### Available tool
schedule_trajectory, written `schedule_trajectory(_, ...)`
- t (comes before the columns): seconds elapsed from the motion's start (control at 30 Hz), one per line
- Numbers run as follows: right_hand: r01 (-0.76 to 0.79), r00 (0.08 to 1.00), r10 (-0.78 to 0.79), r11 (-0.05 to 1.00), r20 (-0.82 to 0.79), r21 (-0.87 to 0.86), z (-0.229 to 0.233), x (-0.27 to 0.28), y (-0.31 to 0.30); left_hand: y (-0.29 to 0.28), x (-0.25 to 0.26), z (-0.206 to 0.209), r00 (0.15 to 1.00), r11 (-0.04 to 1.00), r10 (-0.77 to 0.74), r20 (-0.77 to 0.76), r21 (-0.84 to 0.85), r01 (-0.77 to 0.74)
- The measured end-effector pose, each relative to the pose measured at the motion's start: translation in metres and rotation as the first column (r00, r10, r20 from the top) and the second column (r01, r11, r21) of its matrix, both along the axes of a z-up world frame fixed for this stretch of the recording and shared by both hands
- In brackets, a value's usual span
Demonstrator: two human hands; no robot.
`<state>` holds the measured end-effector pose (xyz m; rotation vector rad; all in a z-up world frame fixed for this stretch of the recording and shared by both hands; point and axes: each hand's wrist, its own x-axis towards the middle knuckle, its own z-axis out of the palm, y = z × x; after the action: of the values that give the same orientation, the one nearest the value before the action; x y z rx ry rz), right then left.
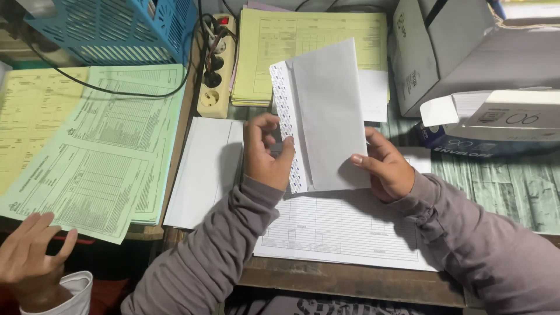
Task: Folding documents and inserting them into envelopes
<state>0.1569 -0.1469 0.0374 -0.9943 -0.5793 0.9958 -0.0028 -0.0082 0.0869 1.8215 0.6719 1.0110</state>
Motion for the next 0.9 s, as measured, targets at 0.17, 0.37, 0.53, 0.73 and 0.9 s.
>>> schedule_trajectory(0.17, -0.026, 1.000, 0.025, 0.996, 0.017, 0.087, 0.008, -0.010, 0.002, -0.005, -0.001, -0.001, 0.989, 0.982, -0.138, -0.048, 0.123, 0.143)
schedule_trajectory(0.37, -0.076, 0.986, 0.051, 0.984, 0.161, 0.158, 0.025, -0.015, 0.003, -0.008, -0.003, -0.002, 0.981, 0.980, -0.195, 0.006, 0.037, 0.195)
schedule_trajectory(0.53, -0.111, 0.968, 0.067, 0.978, 0.240, 0.176, 0.031, -0.016, 0.003, -0.007, -0.002, -0.006, 0.978, 0.979, -0.176, 0.110, -0.083, 0.186)
schedule_trajectory(0.73, -0.066, 0.955, 0.022, 0.988, 0.297, 0.140, 0.039, -0.014, 0.006, -0.015, -0.003, 0.001, 0.922, 0.909, -0.282, 0.266, -0.234, 0.346)
schedule_trajectory(0.9, -0.046, 0.946, 0.006, 0.992, 0.325, 0.117, 0.041, -0.010, 0.006, -0.014, 0.002, 0.020, 0.933, 0.917, -0.276, 0.232, -0.227, 0.328)
